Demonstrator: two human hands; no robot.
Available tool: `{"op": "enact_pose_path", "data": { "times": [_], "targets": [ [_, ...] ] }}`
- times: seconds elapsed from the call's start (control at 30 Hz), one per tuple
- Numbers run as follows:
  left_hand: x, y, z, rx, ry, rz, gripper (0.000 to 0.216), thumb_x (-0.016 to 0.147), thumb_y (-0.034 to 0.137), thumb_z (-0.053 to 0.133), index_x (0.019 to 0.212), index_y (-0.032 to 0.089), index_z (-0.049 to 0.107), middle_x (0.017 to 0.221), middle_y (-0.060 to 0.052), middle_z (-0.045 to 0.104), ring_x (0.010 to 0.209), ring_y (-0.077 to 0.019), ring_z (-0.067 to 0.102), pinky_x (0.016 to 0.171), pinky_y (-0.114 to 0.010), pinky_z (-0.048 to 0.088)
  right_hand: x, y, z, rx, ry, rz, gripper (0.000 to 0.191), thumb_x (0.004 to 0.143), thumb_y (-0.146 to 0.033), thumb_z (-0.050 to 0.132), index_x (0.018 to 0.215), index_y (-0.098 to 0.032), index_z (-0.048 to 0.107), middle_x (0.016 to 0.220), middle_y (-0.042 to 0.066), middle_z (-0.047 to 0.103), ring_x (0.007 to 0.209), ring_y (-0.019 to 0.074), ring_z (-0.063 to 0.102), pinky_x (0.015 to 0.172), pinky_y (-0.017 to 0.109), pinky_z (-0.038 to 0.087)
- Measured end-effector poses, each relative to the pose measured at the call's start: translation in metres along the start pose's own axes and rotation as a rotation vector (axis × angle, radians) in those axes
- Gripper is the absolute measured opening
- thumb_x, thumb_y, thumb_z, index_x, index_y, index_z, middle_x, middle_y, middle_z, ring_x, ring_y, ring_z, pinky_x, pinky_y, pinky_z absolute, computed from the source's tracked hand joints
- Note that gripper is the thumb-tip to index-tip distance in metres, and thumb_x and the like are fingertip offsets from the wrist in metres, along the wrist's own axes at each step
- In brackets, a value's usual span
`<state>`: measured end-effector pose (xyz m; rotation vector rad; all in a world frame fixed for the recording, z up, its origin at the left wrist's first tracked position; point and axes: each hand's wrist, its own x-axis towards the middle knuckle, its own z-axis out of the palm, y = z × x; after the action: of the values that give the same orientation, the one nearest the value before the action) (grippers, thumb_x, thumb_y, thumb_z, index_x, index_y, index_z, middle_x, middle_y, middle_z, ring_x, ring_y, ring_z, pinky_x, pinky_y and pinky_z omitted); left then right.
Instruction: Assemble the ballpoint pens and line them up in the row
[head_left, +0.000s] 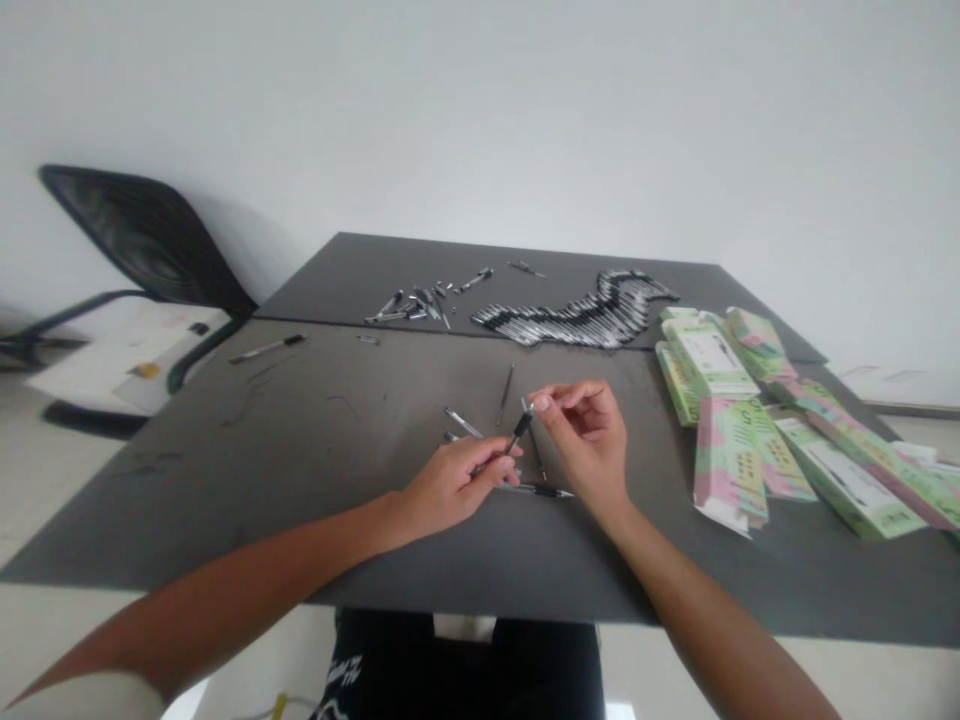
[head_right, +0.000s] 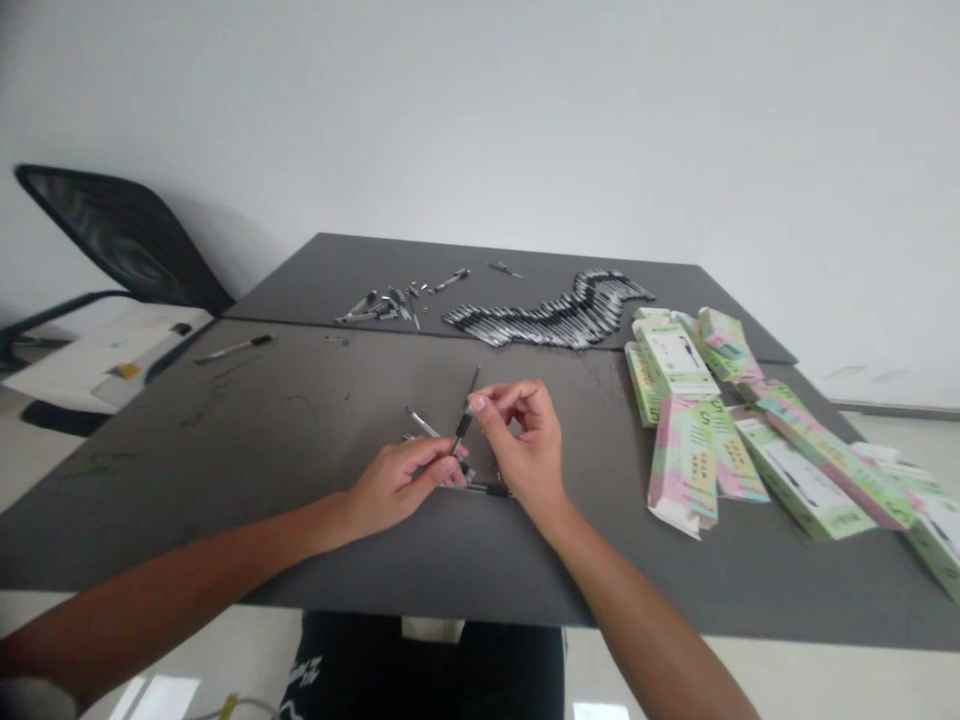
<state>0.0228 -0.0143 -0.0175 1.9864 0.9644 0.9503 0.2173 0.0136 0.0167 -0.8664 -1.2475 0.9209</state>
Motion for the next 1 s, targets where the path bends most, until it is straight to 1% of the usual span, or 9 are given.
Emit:
{"op": "enact_pose_path", "data": {
  "times": [0.23,0.5,0.6,0.67,0.73,0.77,0.8,0.87,1.0],
  "targets": [
    [0.000,0.001,0.001,-0.001,-0.042,0.003,0.020,0.112,0.033,0.051,0.118,0.024,0.068,0.094,-0.001,0.084,0.091,-0.0198,0.078,0.087,-0.031,0.056,0.000,-0.001,0.000,-0.049,-0.062,-0.071,0.021,0.096,-0.031,0.078,0.096,-0.029,0.057,0.092,-0.002,0.069,0.082,0.0160,0.062,0.076,0.033,0.048],
    [0.002,0.005,0.001,-0.018,-0.091,-0.001,0.023,0.113,0.033,0.048,0.107,0.024,0.068,0.097,-0.001,0.083,0.092,-0.0199,0.076,0.086,-0.031,0.053,-0.004,0.004,0.002,-0.100,-0.052,-0.165,0.027,0.096,-0.024,0.076,0.103,-0.030,0.052,0.090,-0.004,0.067,0.078,0.0143,0.061,0.074,0.031,0.047],
    [0.002,0.005,0.001,-0.036,-0.097,-0.007,0.023,0.113,0.034,0.048,0.107,0.024,0.068,0.097,-0.001,0.082,0.093,-0.0203,0.076,0.087,-0.031,0.053,-0.003,0.005,0.001,-0.066,-0.041,-0.143,0.032,0.092,-0.025,0.082,0.108,-0.032,0.055,0.087,-0.006,0.066,0.077,0.0138,0.061,0.075,0.030,0.049],
    [0.001,0.004,0.001,-0.058,-0.094,-0.013,0.024,0.113,0.035,0.048,0.107,0.023,0.067,0.098,-0.002,0.082,0.093,-0.0199,0.077,0.088,-0.031,0.054,-0.002,0.003,-0.002,-0.035,-0.083,-0.102,0.039,0.090,-0.032,0.085,0.121,-0.034,0.062,0.097,-0.003,0.073,0.086,0.0157,0.066,0.079,0.031,0.052],
    [0.001,0.004,0.000,-0.085,-0.087,-0.021,0.023,0.114,0.035,0.047,0.110,0.022,0.065,0.099,-0.003,0.082,0.093,-0.0188,0.077,0.089,-0.030,0.056,-0.001,-0.001,-0.004,-0.047,-0.176,-0.053,0.041,0.096,-0.044,0.077,0.134,-0.033,0.068,0.124,0.004,0.077,0.111,0.0209,0.070,0.092,0.036,0.056],
    [0.001,0.005,0.000,-0.100,-0.082,-0.025,0.023,0.115,0.035,0.046,0.113,0.021,0.064,0.100,-0.003,0.082,0.092,-0.0181,0.078,0.088,-0.030,0.056,-0.001,-0.004,-0.005,-0.059,-0.224,-0.029,0.039,0.101,-0.048,0.069,0.136,-0.032,0.071,0.137,0.006,0.075,0.124,0.0238,0.067,0.100,0.040,0.055],
    [0.001,0.005,0.000,-0.114,-0.079,-0.029,0.023,0.115,0.035,0.046,0.116,0.021,0.063,0.100,-0.003,0.082,0.091,-0.0176,0.078,0.088,-0.029,0.057,-0.001,-0.006,-0.006,-0.066,-0.259,-0.007,0.037,0.105,-0.049,0.062,0.135,-0.031,0.075,0.145,0.006,0.072,0.134,0.0257,0.064,0.108,0.044,0.052],
    [0.002,0.006,0.000,-0.139,-0.079,-0.033,0.023,0.115,0.035,0.045,0.116,0.020,0.063,0.099,-0.004,0.082,0.090,-0.0171,0.079,0.087,-0.029,0.058,0.000,-0.008,-0.005,-0.056,-0.286,0.026,0.032,0.107,-0.046,0.059,0.126,-0.032,0.081,0.145,0.005,0.073,0.139,0.0263,0.063,0.118,0.047,0.047],
    [0.002,0.007,0.000,-0.176,-0.095,-0.034,0.024,0.115,0.035,0.047,0.111,0.019,0.064,0.098,-0.005,0.082,0.089,-0.0173,0.079,0.086,-0.028,0.059,0.003,-0.003,0.000,-0.036,-0.213,0.037,0.015,0.098,-0.041,0.075,0.102,-0.031,0.086,0.117,0.004,0.084,0.121,0.0241,0.073,0.114,0.045,0.051]
  ]
}}
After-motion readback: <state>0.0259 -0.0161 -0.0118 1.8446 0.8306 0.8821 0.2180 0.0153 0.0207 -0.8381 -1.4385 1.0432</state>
